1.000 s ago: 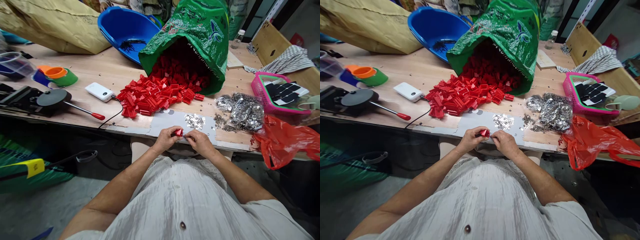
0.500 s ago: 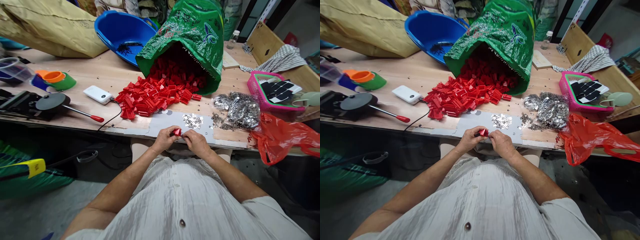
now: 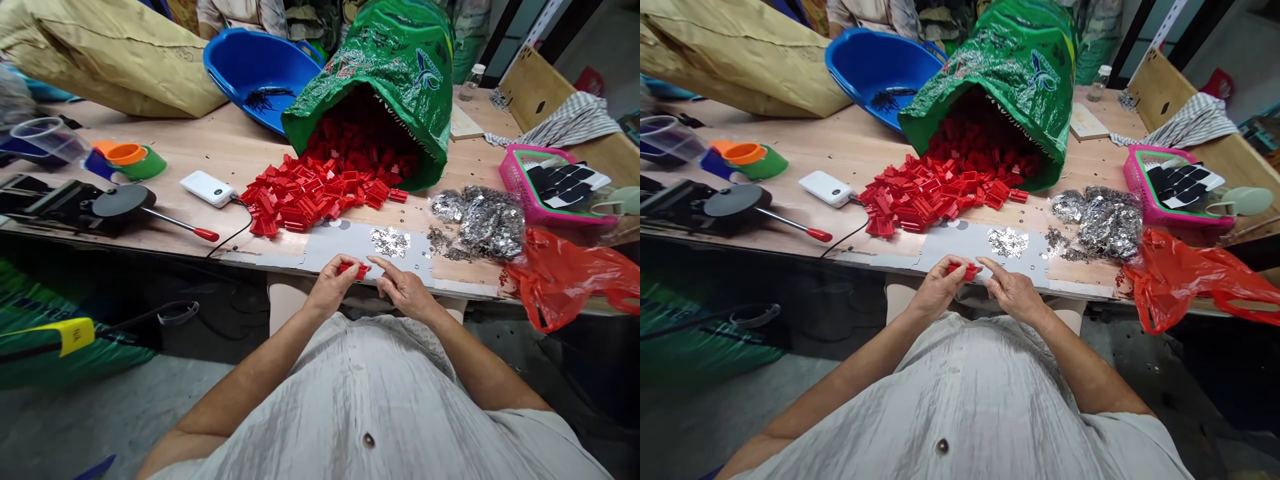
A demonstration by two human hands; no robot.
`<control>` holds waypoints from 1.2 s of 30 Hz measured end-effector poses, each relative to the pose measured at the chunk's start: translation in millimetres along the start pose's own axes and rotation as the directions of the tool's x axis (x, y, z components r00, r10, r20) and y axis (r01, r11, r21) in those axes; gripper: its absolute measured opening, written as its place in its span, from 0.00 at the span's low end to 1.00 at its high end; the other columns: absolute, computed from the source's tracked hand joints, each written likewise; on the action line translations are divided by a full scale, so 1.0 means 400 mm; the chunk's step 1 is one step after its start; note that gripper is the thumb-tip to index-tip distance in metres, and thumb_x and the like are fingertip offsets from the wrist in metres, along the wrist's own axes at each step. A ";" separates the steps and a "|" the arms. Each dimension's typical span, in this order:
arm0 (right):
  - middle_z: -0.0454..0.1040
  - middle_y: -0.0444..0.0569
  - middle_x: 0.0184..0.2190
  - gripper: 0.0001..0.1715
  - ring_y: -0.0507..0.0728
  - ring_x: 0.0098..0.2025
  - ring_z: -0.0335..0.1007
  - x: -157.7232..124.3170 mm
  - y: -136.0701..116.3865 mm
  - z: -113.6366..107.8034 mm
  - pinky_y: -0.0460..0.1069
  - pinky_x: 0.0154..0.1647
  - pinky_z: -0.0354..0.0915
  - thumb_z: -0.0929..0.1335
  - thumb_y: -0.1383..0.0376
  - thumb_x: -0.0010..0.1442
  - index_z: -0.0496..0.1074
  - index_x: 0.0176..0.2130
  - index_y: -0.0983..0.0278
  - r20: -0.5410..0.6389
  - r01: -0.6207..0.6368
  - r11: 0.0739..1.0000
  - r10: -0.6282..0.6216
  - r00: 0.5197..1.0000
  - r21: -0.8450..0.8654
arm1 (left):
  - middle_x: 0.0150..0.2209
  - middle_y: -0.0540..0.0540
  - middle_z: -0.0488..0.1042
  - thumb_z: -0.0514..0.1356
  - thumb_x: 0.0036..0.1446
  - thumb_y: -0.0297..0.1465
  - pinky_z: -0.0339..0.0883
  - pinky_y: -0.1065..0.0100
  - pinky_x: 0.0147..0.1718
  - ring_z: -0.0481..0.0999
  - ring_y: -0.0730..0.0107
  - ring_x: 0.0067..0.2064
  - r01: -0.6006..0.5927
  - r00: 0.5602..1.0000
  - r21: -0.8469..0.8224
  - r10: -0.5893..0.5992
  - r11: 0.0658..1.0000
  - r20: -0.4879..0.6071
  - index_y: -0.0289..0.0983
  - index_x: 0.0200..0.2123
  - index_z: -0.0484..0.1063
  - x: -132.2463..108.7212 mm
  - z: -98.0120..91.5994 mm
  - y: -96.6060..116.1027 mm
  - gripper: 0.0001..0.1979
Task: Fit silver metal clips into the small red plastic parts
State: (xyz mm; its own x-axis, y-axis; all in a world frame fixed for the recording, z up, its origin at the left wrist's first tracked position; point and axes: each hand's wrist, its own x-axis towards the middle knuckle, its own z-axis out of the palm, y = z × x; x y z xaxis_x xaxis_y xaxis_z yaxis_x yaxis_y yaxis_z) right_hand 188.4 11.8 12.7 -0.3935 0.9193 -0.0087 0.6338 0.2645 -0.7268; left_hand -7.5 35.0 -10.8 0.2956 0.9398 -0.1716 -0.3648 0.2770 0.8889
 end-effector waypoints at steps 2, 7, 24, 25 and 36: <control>0.76 0.40 0.27 0.24 0.53 0.31 0.72 -0.001 -0.010 -0.001 0.46 0.36 0.62 0.58 0.60 0.70 0.61 0.63 0.54 0.001 0.015 0.999 -0.014 1.000 -0.033 | 0.34 0.50 0.76 0.68 0.52 0.37 0.68 0.66 0.49 0.77 0.71 0.39 0.103 0.995 -0.203 -0.100 0.974 0.024 0.37 0.30 0.66 -0.010 0.013 0.000 0.14; 0.78 0.42 0.29 0.21 0.53 0.32 0.74 0.001 -0.021 0.004 0.46 0.36 0.64 0.59 0.58 0.70 0.67 0.59 0.53 -0.045 0.052 0.997 -0.055 0.997 -0.056 | 0.29 0.51 0.75 0.68 0.52 0.36 0.68 0.64 0.53 0.77 0.73 0.36 0.188 0.981 -0.395 -0.188 0.899 0.039 0.36 0.25 0.66 -0.029 0.034 -0.009 0.15; 0.80 0.43 0.41 0.19 0.54 0.40 0.77 0.002 0.012 0.035 0.46 0.40 0.67 0.58 0.58 0.70 0.75 0.50 0.55 -0.179 -0.026 0.999 0.031 0.983 0.034 | 0.36 0.46 0.79 0.66 0.54 0.30 0.69 0.55 0.56 0.79 0.64 0.44 0.291 0.939 -0.525 -0.345 0.800 -0.005 0.35 0.30 0.74 -0.037 0.034 -0.054 0.06; 0.80 0.43 0.42 0.19 0.54 0.40 0.77 0.000 0.021 0.029 0.46 0.40 0.66 0.58 0.58 0.70 0.74 0.50 0.55 -0.190 -0.050 0.999 0.052 0.980 0.014 | 0.36 0.46 0.79 0.67 0.54 0.30 0.70 0.56 0.54 0.79 0.63 0.44 0.337 0.921 -0.503 -0.390 0.796 0.000 0.35 0.31 0.74 -0.036 0.023 -0.063 0.06; 0.78 0.54 0.41 0.13 0.60 0.41 0.74 -0.030 0.230 -0.101 0.54 0.44 0.66 0.64 0.67 0.61 0.75 0.44 0.63 -0.533 -0.371 0.905 0.213 0.819 -0.208 | 0.35 0.39 0.80 0.64 0.53 0.21 0.76 0.66 0.41 0.80 0.65 0.39 0.592 0.765 -0.227 -0.627 0.774 -0.145 0.32 0.29 0.76 0.026 -0.045 -0.181 0.03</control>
State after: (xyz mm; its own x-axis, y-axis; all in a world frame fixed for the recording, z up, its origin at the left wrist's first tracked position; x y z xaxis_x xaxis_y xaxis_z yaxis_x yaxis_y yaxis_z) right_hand 278.2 36.8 -26.3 0.1675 0.9644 0.2046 0.8583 -0.0406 -0.5115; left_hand 6.0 28.3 -84.7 0.3274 0.5743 -0.7503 -0.3076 0.8156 0.4900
